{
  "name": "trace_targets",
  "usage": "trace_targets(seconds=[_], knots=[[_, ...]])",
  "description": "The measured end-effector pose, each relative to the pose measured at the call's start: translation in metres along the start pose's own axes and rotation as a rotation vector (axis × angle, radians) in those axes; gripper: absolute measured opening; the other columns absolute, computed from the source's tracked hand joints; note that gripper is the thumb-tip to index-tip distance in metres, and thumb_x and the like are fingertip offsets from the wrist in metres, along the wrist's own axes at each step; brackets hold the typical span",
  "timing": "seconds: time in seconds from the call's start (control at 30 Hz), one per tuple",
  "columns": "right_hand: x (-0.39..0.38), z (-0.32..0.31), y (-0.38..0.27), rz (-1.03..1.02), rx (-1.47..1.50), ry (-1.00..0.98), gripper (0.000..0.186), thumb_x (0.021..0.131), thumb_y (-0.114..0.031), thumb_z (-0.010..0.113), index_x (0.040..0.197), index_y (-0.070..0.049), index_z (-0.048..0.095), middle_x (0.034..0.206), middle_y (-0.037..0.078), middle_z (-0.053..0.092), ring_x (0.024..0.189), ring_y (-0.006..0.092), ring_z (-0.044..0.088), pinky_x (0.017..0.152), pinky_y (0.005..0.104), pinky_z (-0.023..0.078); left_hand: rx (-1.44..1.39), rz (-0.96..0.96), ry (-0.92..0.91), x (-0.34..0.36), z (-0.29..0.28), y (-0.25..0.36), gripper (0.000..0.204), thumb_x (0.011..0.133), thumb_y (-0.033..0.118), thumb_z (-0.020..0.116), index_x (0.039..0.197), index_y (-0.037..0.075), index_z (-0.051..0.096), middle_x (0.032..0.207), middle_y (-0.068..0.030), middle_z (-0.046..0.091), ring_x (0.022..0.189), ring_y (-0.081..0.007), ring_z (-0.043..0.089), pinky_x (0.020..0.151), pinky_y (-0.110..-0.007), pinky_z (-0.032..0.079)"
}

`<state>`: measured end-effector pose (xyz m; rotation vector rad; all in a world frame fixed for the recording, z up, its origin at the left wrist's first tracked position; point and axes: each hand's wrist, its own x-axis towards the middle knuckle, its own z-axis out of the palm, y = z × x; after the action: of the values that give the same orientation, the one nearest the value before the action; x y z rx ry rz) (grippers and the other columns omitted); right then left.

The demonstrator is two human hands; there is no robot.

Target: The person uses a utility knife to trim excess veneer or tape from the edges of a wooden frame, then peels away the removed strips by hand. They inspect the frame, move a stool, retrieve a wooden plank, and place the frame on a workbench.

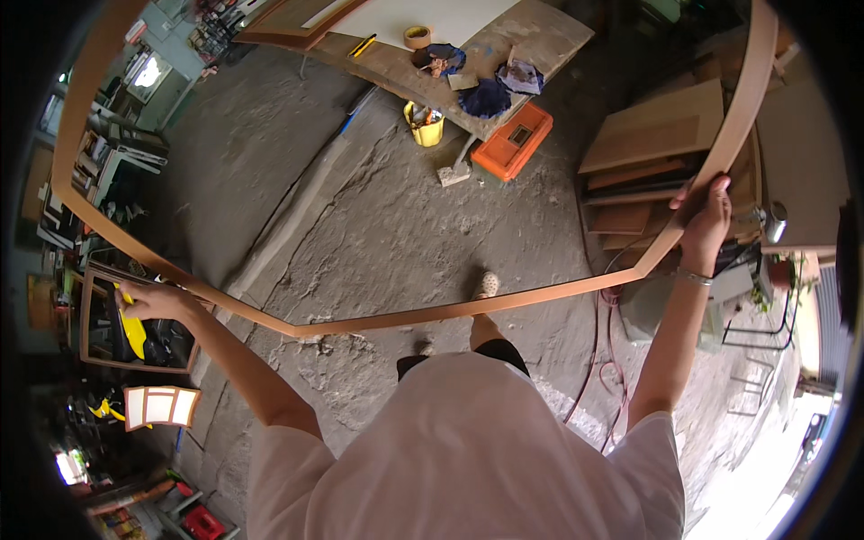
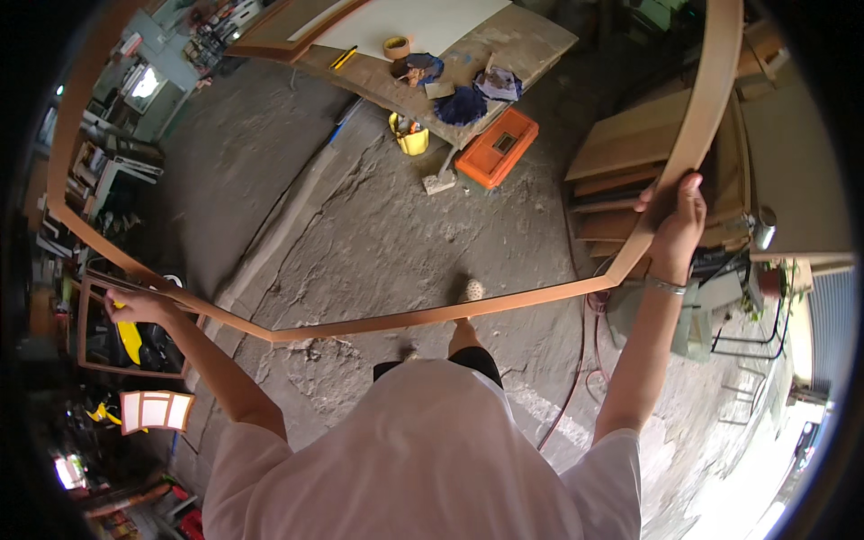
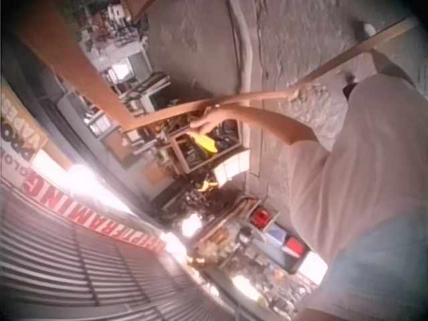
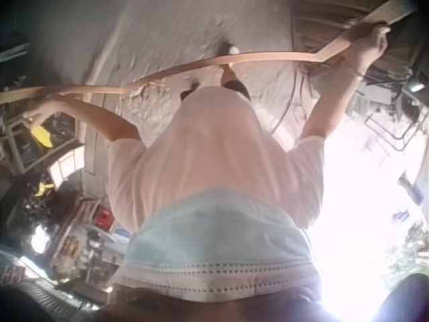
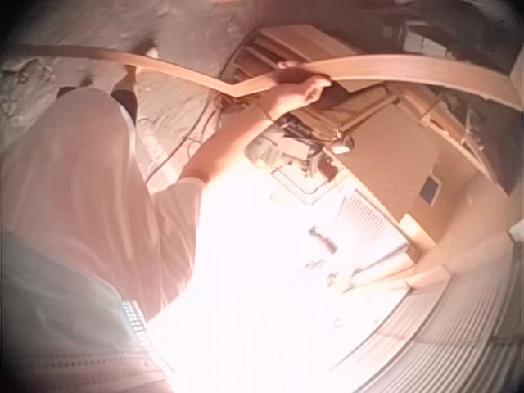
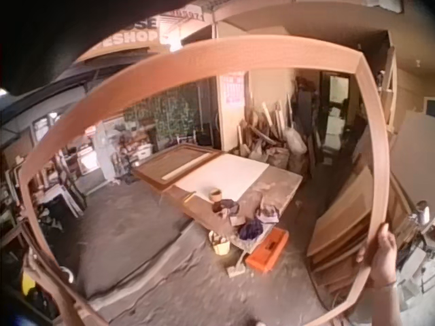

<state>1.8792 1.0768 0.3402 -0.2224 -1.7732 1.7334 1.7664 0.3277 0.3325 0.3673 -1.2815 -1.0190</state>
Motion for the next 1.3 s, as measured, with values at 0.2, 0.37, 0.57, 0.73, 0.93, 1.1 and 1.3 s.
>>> trace_targets(seconds=[0.2,0.37,0.57,0.73,0.93,1.1,1.3], knots=[[0.171,-0.016,0.024,0.039,-0.013,0.032,0.048,0.107,-0.048,0.047,0.094,-0.005,0.065,0.071,0.006,0.065,0.062,0.0153,0.061,0.059,0.0290,0.050,-0.170,-0.764,-0.909,-0.100,0.013,-0.121,0.079,0.099,0.072,0.038,0.133,0.002,0.054,0.105,-0.0126,0.064,0.099,-0.0264,0.062,0.092,-0.039,0.048],[0.300,0.017,0.060,0.113,-0.153,0.008,0.049,0.104,-0.051,0.052,0.087,-0.007,0.066,0.069,0.004,0.064,0.060,0.0116,0.060,0.057,0.0248,0.047,-0.543,-1.060,-1.077,-0.187,0.057,-0.126,0.081,0.091,0.080,0.041,0.106,0.003,0.062,0.099,-0.0108,0.066,0.096,-0.0270,0.063,0.090,-0.042,0.049],[0.440,0.073,0.145,0.180,-0.243,-0.156,0.051,0.103,-0.051,0.053,0.091,-0.003,0.067,0.072,0.006,0.065,0.059,0.0143,0.062,0.057,0.0271,0.052,-0.665,-1.135,-0.863,-0.269,0.093,-0.118,0.069,0.098,0.068,0.044,0.105,0.002,0.061,0.091,-0.0119,0.065,0.085,-0.0256,0.066,0.075,-0.044,0.058],[0.546,0.124,0.232,0.255,-0.359,-0.236,0.053,0.102,-0.051,0.057,0.096,0.001,0.067,0.073,0.009,0.066,0.060,0.0169,0.064,0.056,0.0298,0.054,-0.188,-1.336,-0.619,-0.324,0.153,-0.147,0.059,0.097,0.064,0.052,0.106,0.006,0.061,0.086,-0.0089,0.064,0.082,-0.0224,0.066,0.076,-0.041,0.056],[0.657,0.177,0.364,0.152,-0.707,-0.352,0.056,0.100,-0.049,0.061,0.117,0.004,0.070,0.095,0.009,0.073,0.082,0.0150,0.068,0.073,0.0274,0.051,0.056,-1.280,-0.541,-0.393,0.218,-0.173,0.050,0.099,0.055,0.059,0.103,0.005,0.061,0.078,-0.0073,0.063,0.066,-0.0188,0.063,0.062,-0.035,0.056],[0.699,0.206,0.459,0.094,-0.833,-0.487,0.061,0.100,-0.052,0.059,0.127,0.003,0.066,0.118,0.017,0.072,0.112,0.0262,0.067,0.096,0.0345,0.049,0.081,-1.358,-0.459,-0.422,0.254,-0.162,0.045,0.100,0.049,0.060,0.101,0.003,0.062,0.077,-0.0081,0.064,0.062,-0.0185,0.063,0.056,-0.031,0.055],[0.736,0.255,0.550,-0.041,-1.104,-0.577,0.057,0.099,-0.051,0.057,0.132,-0.005,0.064,0.121,0.020,0.070,0.116,0.0347,0.065,0.100,0.0405,0.049,0.219,-1.333,-0.347,-0.452,0.292,-0.141,0.048,0.101,0.048,0.059,0.094,0.001,0.064,0.072,-0.0089,0.063,0.059,-0.0182,0.061,0.054,-0.032,0.055]])
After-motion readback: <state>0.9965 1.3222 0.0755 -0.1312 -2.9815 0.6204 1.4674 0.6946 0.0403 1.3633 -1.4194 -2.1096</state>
